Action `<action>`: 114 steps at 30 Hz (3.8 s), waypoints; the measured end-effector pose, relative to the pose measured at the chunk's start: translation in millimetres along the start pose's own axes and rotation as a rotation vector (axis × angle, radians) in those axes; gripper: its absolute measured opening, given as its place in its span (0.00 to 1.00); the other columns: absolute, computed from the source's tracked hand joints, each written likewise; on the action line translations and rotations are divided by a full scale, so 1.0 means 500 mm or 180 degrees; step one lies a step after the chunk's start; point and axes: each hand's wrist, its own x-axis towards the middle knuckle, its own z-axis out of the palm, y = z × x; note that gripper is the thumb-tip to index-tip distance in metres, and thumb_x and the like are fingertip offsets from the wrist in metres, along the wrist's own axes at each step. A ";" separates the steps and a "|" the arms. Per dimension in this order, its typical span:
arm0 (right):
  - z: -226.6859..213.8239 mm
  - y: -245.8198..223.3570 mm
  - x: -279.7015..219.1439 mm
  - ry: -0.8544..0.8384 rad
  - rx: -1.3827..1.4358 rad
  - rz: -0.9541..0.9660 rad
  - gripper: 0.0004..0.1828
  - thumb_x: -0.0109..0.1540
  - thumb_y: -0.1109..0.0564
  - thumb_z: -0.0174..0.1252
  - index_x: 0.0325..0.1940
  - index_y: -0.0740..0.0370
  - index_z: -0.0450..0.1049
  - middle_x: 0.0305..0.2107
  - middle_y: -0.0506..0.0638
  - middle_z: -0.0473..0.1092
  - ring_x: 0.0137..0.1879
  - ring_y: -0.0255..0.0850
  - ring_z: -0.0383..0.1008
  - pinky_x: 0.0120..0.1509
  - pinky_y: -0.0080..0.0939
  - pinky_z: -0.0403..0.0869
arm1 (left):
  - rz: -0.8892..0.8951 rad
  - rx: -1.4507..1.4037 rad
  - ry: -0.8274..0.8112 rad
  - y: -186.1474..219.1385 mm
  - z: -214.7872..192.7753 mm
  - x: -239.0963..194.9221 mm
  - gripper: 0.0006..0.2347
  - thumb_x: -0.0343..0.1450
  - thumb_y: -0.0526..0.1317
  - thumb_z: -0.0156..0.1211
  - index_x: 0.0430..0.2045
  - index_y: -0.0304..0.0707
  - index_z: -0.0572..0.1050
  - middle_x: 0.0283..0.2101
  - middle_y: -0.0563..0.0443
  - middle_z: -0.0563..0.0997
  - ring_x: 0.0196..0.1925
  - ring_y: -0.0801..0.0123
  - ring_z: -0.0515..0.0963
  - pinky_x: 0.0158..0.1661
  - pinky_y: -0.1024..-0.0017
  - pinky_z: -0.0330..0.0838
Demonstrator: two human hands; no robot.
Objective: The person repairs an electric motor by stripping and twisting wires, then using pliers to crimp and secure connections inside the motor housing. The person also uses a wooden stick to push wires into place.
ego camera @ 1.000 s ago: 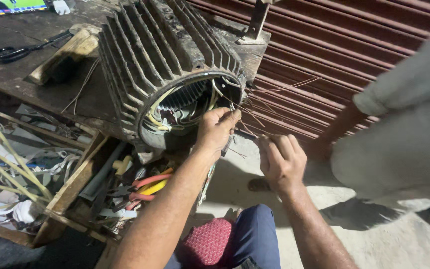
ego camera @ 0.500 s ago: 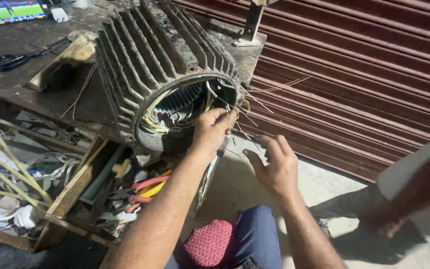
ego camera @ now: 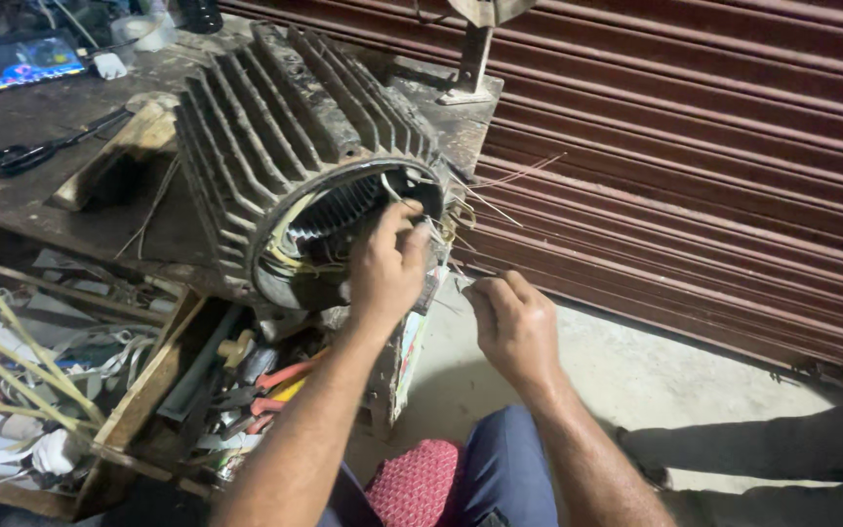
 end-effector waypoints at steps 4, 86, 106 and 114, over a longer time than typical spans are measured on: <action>-0.005 -0.013 0.005 -0.0144 0.0227 0.0237 0.04 0.59 0.62 0.67 0.35 0.64 0.77 0.27 0.56 0.72 0.31 0.53 0.75 0.34 0.48 0.73 | 0.0457 0.0704 -0.1131 0.020 -0.056 0.027 0.13 0.68 0.33 0.59 0.46 0.45 0.80 0.40 0.47 0.79 0.40 0.52 0.81 0.39 0.59 0.76; -0.008 -0.015 0.189 -0.1214 0.1998 0.1427 0.08 0.60 0.63 0.66 0.42 0.58 0.83 0.33 0.46 0.76 0.37 0.32 0.74 0.38 0.33 0.75 | -0.2076 -0.4387 -0.0042 -0.059 0.024 0.036 0.06 0.70 0.33 0.67 0.39 0.36 0.81 0.38 0.50 0.84 0.42 0.68 0.82 0.47 0.69 0.76; 0.019 -0.063 0.191 0.0265 0.0112 -0.1335 0.08 0.55 0.69 0.67 0.37 0.66 0.79 0.27 0.51 0.70 0.30 0.43 0.72 0.31 0.45 0.69 | -0.2057 -0.3078 0.0013 0.013 -0.032 0.052 0.07 0.69 0.39 0.67 0.25 0.34 0.82 0.29 0.58 0.82 0.31 0.80 0.77 0.35 0.79 0.70; 0.009 -0.086 0.190 0.0326 -0.0531 -0.1757 0.08 0.53 0.67 0.68 0.35 0.63 0.78 0.25 0.49 0.68 0.29 0.43 0.69 0.32 0.45 0.68 | -0.1838 -0.1804 -0.0185 0.041 -0.057 0.073 0.10 0.68 0.42 0.67 0.25 0.32 0.83 0.21 0.59 0.78 0.24 0.81 0.71 0.26 0.77 0.66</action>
